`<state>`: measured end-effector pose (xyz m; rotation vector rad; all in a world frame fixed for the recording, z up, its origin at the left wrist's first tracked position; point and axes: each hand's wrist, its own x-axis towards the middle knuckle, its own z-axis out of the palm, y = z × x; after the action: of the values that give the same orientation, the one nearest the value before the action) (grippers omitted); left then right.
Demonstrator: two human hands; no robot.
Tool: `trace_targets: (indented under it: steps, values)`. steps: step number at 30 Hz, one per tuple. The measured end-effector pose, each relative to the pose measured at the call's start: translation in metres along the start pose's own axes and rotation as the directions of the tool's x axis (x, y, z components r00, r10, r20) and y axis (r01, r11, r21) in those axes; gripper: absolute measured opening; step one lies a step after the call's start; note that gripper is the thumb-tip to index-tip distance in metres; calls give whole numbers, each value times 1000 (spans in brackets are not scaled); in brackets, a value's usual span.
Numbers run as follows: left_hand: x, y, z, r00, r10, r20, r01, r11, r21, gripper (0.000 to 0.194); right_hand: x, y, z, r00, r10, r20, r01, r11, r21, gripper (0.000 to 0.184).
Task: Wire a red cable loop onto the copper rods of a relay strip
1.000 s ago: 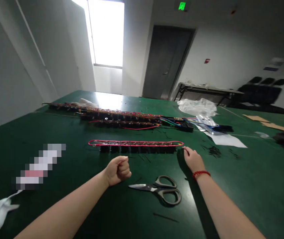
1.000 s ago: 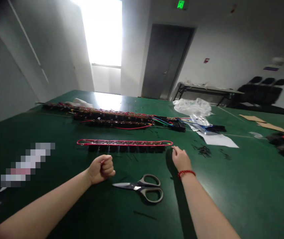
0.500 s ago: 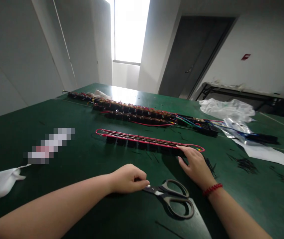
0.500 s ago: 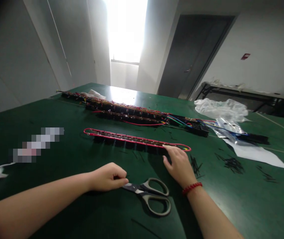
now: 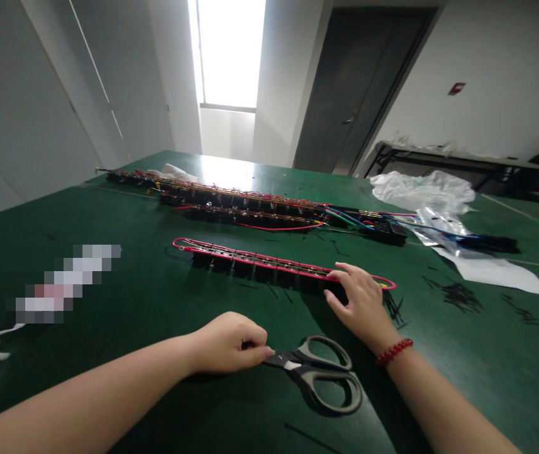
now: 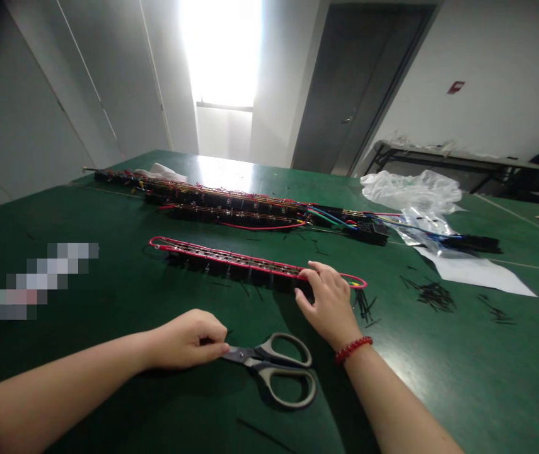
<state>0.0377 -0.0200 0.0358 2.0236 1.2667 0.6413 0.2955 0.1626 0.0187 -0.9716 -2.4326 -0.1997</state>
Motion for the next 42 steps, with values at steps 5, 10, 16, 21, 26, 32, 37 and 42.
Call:
trace_targets:
  steps: [5,10,16,21,26,32,37,42]
  values:
    - [0,0,-1,1000,-9,22,8,1000,21,37,1,2,4,1000,16,27,-17,999,32,29]
    - [1,0,-2,999,-14,33,13,999,42,37,2,0,0,999,27,22,-27,999,19,24]
    - [2,1,-3,998,-6,57,2,998,70,36,5,-2,-5,998,60,38,-59,998,-9,27]
    - [2,2,-3,998,-15,57,10,996,89,35,5,1,-6,993,120,9,-120,993,-18,31]
    - [1,2,-3,998,-20,59,14,996,93,33,3,0,-7,998,62,32,-62,998,-8,37]
    - [1,2,-4,997,-35,63,29,995,92,32,3,-9,-9,987,-117,113,116,993,16,42]
    - [1,2,-3,997,-38,63,32,995,91,32,4,-10,-8,988,-95,124,94,995,14,38]
    - [1,2,-3,997,-43,62,38,996,76,31,4,-11,-9,987,-78,142,75,997,26,38]
